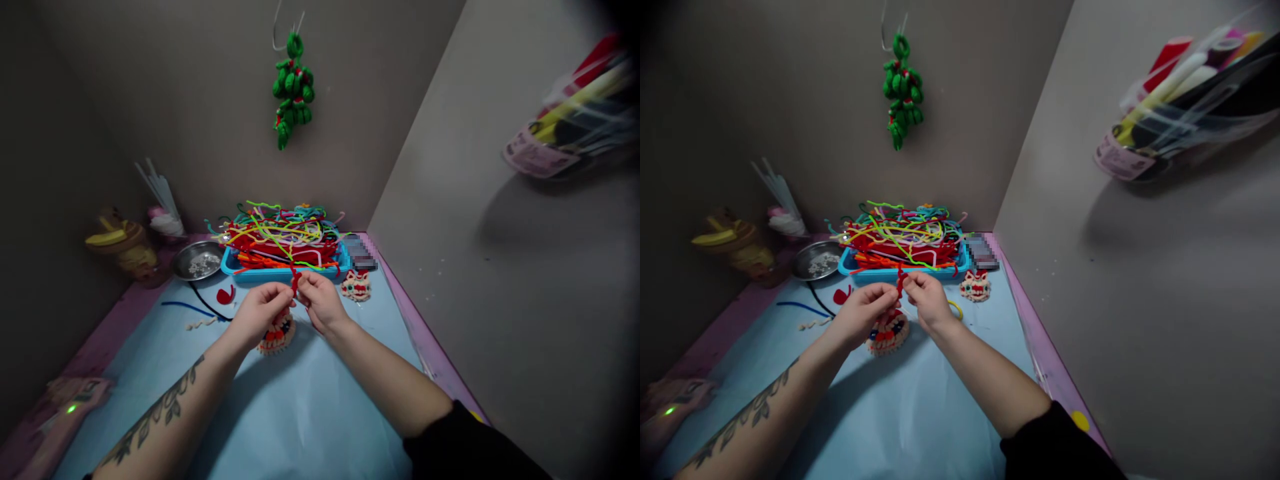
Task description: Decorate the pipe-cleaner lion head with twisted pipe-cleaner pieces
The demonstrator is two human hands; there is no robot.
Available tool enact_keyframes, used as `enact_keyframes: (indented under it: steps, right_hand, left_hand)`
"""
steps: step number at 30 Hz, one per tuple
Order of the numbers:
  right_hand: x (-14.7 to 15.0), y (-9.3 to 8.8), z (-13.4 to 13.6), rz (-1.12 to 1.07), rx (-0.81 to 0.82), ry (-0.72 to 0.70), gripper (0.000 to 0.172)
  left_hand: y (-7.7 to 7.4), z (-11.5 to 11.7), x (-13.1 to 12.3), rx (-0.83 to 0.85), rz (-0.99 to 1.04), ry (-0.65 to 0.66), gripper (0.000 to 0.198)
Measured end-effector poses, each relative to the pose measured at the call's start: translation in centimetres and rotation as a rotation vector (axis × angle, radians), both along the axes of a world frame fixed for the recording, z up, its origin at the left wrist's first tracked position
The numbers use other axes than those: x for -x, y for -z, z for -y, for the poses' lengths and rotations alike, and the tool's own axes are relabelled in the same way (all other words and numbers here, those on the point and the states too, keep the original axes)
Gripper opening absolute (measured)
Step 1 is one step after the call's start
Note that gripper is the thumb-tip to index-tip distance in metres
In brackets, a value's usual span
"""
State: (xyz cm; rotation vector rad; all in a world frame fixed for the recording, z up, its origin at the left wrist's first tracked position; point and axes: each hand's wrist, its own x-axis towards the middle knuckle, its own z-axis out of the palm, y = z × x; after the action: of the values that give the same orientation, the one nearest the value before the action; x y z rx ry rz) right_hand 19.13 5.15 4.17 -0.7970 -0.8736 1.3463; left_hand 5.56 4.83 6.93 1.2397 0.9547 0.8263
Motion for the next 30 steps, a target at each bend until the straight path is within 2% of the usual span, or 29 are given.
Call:
enact_keyframes:
  steps: [10,15,18,23,25,28,30]
  right_hand:
    - [0.1,0.2,0.4,-0.109,0.001,-0.133,0.040]
    - [0.1,-0.1,0.5,-0.068,-0.073,-0.032,0.036]
    - [0.2,-0.1,0.5,0.058,-0.143,0.065,0.033]
    - [-0.3,0.3,0.4,0.394,-0.287,0.127,0.021]
    - [-0.8,0.1,0.6,0.533,-0.341,0.251,0.020]
    - [-1.6,-0.7,1.0,0.805,-0.554,0.439,0.014]
    - [-2.0,-1.3,1.1,0.952,-0.741,0.429,0.024]
  left_hand:
    - [-0.6,0.3,0.1,0.089,0.087,0.078,0.034]
    - [-0.7,0.4,0.1,0.068,0.070,0.109,0.033]
    - [-0.7,0.3,0.1,0.011,0.121,0.013,0.039]
    - [-0.3,-0.5,0.4,-0.038,0.168,-0.092,0.045]
    - [-0.3,-0.8,0.8,-0.033,0.144,-0.100,0.041]
    - [-0.4,-0.9,1.3,0.016,0.134,-0.022,0.034]
    - [-0.5,-0.8,1.5,0.078,0.139,0.110,0.032]
